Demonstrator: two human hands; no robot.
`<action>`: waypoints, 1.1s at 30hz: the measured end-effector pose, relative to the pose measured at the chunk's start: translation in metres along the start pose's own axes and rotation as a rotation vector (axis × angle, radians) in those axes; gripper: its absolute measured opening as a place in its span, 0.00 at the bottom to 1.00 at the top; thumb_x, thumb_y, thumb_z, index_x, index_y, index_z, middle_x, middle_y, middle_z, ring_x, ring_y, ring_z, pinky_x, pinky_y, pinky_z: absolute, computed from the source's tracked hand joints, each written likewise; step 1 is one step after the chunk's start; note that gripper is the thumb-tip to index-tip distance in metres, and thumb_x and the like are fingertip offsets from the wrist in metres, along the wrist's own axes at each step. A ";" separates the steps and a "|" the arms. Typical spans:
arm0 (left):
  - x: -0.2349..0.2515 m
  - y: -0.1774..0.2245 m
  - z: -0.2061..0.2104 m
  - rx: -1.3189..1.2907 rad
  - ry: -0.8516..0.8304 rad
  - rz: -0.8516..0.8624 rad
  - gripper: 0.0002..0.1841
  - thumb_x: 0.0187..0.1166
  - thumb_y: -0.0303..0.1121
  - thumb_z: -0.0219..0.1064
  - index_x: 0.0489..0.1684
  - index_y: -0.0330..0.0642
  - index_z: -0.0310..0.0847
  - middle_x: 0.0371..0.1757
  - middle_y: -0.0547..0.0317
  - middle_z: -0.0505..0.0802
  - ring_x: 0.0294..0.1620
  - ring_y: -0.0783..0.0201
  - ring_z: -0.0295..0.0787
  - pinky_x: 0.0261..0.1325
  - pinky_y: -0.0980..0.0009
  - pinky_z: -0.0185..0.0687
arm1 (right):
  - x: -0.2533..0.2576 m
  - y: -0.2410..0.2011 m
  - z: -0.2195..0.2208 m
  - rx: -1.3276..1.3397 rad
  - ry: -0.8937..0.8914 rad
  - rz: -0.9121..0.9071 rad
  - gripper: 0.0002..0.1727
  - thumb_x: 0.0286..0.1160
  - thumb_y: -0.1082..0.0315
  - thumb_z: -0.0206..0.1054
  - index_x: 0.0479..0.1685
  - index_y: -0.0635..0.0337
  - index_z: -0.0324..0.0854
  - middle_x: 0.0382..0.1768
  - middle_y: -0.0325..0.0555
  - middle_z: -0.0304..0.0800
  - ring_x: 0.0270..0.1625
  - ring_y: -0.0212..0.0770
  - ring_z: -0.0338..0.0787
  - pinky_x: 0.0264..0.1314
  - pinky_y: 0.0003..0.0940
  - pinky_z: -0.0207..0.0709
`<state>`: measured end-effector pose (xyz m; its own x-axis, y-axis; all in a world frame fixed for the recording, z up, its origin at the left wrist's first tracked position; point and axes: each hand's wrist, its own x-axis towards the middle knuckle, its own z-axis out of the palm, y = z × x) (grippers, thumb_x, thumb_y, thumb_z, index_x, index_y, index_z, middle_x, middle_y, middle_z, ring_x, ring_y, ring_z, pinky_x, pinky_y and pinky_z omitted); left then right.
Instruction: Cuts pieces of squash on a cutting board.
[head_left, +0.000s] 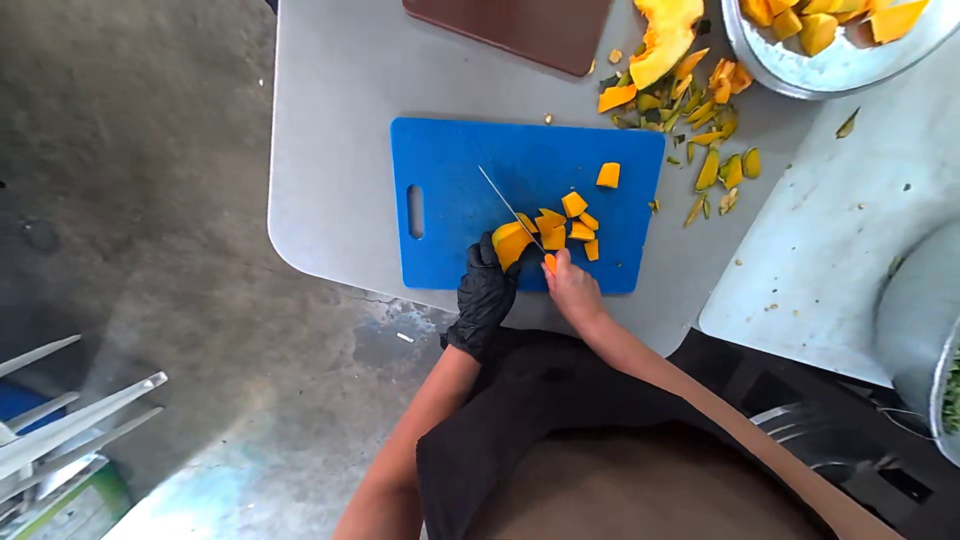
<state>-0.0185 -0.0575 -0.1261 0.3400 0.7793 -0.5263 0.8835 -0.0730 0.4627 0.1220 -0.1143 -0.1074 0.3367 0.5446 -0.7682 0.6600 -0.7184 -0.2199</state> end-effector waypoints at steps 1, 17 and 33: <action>0.000 -0.001 0.001 0.002 0.005 0.005 0.40 0.82 0.48 0.68 0.90 0.38 0.57 0.75 0.32 0.76 0.51 0.37 0.90 0.44 0.44 0.87 | 0.002 0.003 -0.001 0.014 0.006 -0.024 0.24 0.95 0.57 0.52 0.71 0.71 0.71 0.46 0.68 0.90 0.56 0.68 0.92 0.57 0.62 0.83; 0.003 0.000 0.001 0.003 0.003 -0.001 0.40 0.80 0.48 0.70 0.88 0.35 0.59 0.75 0.31 0.77 0.52 0.36 0.90 0.45 0.45 0.87 | -0.007 0.001 -0.001 0.024 -0.016 -0.031 0.24 0.95 0.57 0.52 0.70 0.73 0.71 0.47 0.69 0.91 0.56 0.68 0.92 0.60 0.60 0.82; -0.008 -0.015 -0.001 -0.095 0.095 0.100 0.51 0.71 0.52 0.75 0.88 0.28 0.55 0.73 0.24 0.77 0.65 0.28 0.81 0.56 0.37 0.81 | -0.024 0.018 -0.012 0.144 0.070 -0.175 0.23 0.93 0.59 0.55 0.65 0.75 0.73 0.39 0.68 0.89 0.48 0.67 0.92 0.53 0.61 0.82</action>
<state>-0.0346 -0.0624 -0.1278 0.3883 0.8269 -0.4067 0.8109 -0.0969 0.5771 0.1338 -0.1353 -0.0860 0.2746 0.6914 -0.6682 0.6115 -0.6619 -0.4336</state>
